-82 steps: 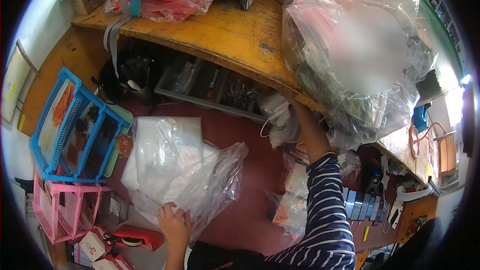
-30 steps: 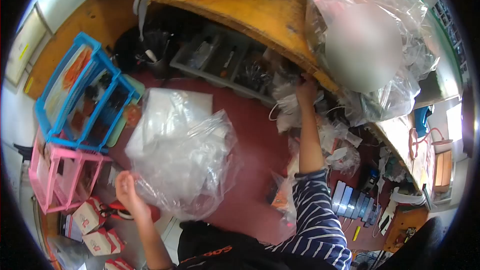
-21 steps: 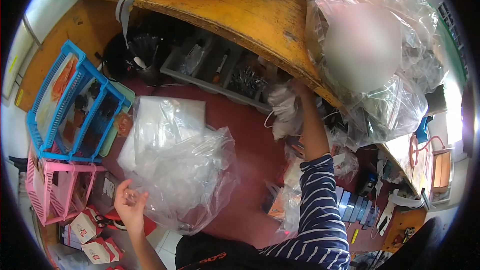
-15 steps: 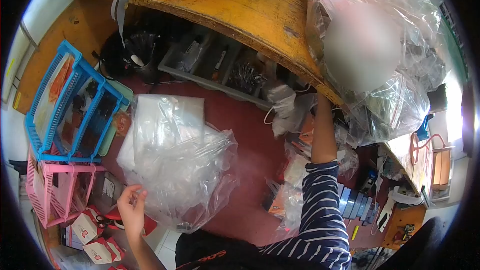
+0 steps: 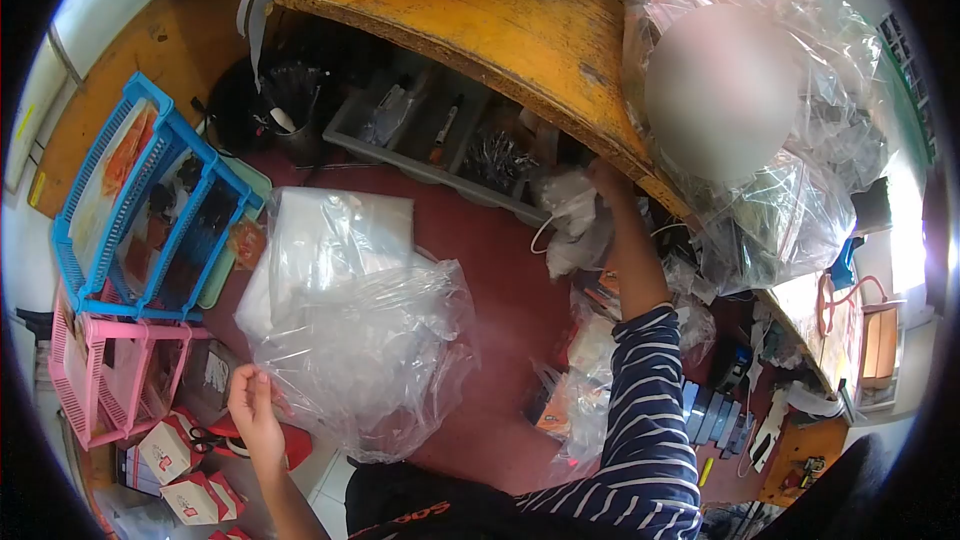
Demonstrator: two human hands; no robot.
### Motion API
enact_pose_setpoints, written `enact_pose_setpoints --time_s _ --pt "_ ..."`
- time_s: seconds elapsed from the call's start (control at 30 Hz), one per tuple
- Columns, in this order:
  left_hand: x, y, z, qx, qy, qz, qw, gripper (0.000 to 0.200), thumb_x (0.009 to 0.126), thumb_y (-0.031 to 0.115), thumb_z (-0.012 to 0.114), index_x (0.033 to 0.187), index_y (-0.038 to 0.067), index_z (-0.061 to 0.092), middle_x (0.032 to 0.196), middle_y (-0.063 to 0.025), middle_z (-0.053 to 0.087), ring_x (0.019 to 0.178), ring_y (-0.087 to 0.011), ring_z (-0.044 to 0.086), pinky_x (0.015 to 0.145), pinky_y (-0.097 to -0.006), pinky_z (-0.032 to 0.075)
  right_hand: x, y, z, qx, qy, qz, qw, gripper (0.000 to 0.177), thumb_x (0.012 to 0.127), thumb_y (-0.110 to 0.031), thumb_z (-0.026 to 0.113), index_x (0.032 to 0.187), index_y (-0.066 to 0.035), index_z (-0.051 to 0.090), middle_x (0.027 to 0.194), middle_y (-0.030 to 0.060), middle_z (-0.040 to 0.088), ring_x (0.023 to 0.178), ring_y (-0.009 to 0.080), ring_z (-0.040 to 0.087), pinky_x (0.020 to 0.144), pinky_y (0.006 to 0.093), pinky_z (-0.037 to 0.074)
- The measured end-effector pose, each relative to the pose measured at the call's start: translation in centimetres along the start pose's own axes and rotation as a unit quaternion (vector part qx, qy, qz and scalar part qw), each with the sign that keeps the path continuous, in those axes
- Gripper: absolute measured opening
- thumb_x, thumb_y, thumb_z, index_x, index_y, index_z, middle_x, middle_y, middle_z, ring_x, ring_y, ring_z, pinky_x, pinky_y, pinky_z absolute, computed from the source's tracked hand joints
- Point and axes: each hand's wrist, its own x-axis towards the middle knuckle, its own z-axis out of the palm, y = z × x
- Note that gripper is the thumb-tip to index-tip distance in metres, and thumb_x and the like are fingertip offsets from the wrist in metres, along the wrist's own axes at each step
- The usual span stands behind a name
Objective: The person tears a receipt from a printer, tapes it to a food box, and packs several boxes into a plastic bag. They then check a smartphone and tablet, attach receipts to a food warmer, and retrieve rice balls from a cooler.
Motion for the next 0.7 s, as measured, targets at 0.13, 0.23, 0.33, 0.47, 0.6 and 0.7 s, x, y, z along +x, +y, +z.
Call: enact_pose_setpoints --time_s 0.13,0.23,0.33,0.47,0.6,0.7 --pt "0.0 -0.2 0.3 -0.003 -0.017 0.002 1.000 0.010 0.090 0.013 0.048 0.088 0.003 0.050 0.066 -0.0001 0.047 0.053 -0.0062 0.044 0.041 -0.0207 0.038 -0.9 0.4 -0.2 0.000 0.238 0.052 0.970 0.031 0.076 -0.031 0.062 0.094 -0.006 0.060 0.098 0.0117 0.059 0.082 0.0242 0.058 0.076 0.0382 0.044" --pt "-0.2 0.1 0.8 -0.011 -0.034 0.007 0.999 0.010 0.090 0.013 0.048 0.088 0.003 0.050 0.065 0.0000 0.046 0.053 -0.0063 0.044 0.041 -0.0207 0.038 -3.0 -0.1 -2.3 0.117 0.358 0.112 0.919 0.027 0.079 -0.029 0.060 0.094 -0.006 0.059 0.095 0.0096 0.058 0.080 0.0212 0.056 0.072 0.0348 0.043" --pt "-0.4 0.3 0.8 -0.017 -0.036 0.009 0.999 0.010 0.090 0.013 0.048 0.088 0.003 0.050 0.065 0.0001 0.046 0.052 -0.0062 0.043 0.041 -0.0206 0.038 -4.2 -0.4 -4.0 0.263 0.462 0.128 0.838 0.024 0.081 -0.027 0.058 0.094 -0.006 0.057 0.092 0.0074 0.057 0.078 0.0181 0.054 0.068 0.0314 0.042" --pt "-0.6 -0.3 0.1 -0.013 -0.032 0.012 0.999 0.011 0.090 0.014 0.049 0.089 0.003 0.050 0.066 0.0006 0.046 0.052 -0.0055 0.042 0.041 -0.0201 0.036 -6.6 -2.0 -6.1 0.500 0.532 0.079 0.679 0.020 0.084 -0.024 0.056 0.094 -0.007 0.055 0.088 0.0045 0.055 0.075 0.0141 0.052 0.063 0.0268 0.041" --pt "-0.7 -0.4 0.7 0.027 0.000 0.002 1.000 0.012 0.090 0.019 0.049 0.091 0.007 0.051 0.066 0.0018 0.045 0.051 -0.0044 0.040 0.040 -0.0192 0.033 -14.6 -9.0 -5.1 0.689 0.537 0.017 0.487 0.016 0.088 -0.022 0.053 0.094 -0.007 0.053 0.085 0.0016 0.053 0.072 0.0100 0.050 0.058 0.0223 0.040" --pt "-1.0 -1.5 1.5 0.018 0.026 -0.006 0.999 0.022 0.093 0.031 0.045 0.102 0.011 0.046 0.070 0.0034 0.041 0.047 -0.0030 0.037 0.039 -0.0184 0.029 -26.6 -25.5 -4.4 0.659 0.535 0.031 0.528 0.013 0.090 -0.018 0.049 0.086 -0.005 0.048 0.074 -0.0030 0.044 0.060 0.0069 0.041 0.053 0.0241 0.038"
